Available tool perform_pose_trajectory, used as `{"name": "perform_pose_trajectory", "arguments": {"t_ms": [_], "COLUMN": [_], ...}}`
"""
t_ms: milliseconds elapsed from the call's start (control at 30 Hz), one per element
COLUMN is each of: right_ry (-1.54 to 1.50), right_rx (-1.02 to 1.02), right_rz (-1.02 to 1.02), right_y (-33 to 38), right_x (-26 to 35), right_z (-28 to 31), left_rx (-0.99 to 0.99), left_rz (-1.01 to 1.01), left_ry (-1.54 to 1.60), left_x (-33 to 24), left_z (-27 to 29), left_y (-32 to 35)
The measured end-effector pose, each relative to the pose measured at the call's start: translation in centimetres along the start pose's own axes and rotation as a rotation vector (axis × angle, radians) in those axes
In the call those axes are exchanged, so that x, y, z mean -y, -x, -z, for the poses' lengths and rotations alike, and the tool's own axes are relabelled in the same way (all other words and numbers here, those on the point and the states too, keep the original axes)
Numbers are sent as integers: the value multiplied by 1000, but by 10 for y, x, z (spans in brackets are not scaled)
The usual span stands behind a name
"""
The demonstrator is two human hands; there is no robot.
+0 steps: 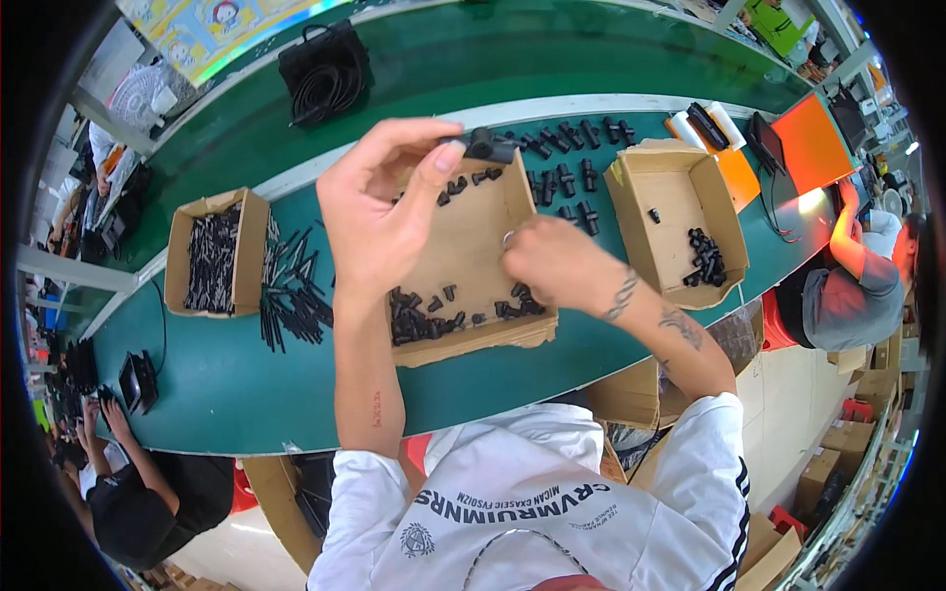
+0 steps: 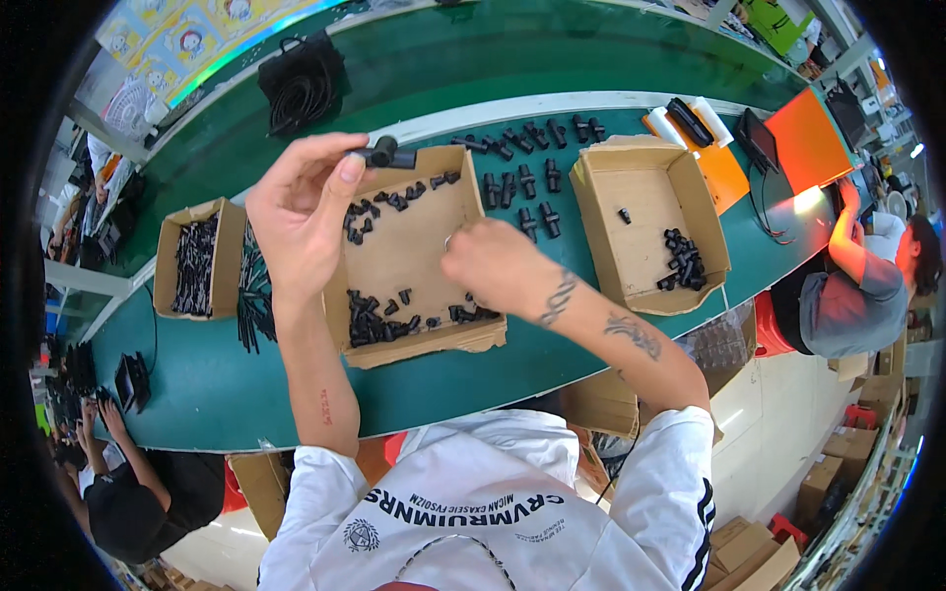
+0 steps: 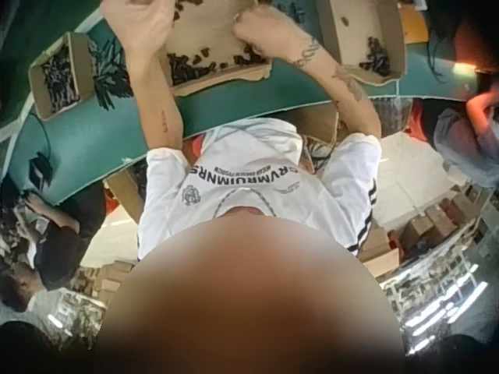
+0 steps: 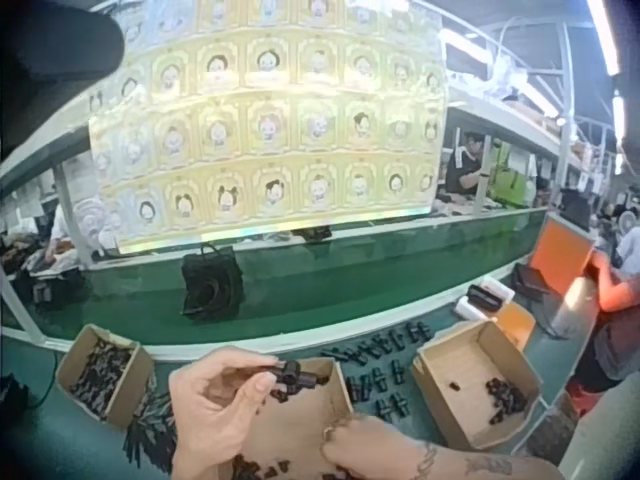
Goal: Assembling small black plastic components and placing them into an enclosure at a factory workbench.
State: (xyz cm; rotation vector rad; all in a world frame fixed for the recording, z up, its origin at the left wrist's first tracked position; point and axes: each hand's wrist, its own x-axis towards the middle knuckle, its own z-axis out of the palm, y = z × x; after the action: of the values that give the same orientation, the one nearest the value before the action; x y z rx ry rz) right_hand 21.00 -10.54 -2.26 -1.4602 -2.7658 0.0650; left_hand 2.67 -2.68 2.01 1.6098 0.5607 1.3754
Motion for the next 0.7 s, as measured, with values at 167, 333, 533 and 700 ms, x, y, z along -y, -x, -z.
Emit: {"name": "perform_pose_trajectory", "arguments": {"t_ms": [167,333,533,700], "right_ry": [249,255,81,-263], "right_rx": [120,191,66,-382], "right_rz": [-135,-191,-102,-159], "right_y": [-11,-23,-15,-11], "right_x": [34,41,20,-14], "right_z": [-19,-26,-25,9], "left_rx": [-21,-43,-61,-161], "left_rz": [24,58,40,105], "left_ry": [-55,-87,-90,-14], "left_x": [4,0,12,14], "left_z": [1,0,4,-1], "left_y": [5,5,4,1]}}
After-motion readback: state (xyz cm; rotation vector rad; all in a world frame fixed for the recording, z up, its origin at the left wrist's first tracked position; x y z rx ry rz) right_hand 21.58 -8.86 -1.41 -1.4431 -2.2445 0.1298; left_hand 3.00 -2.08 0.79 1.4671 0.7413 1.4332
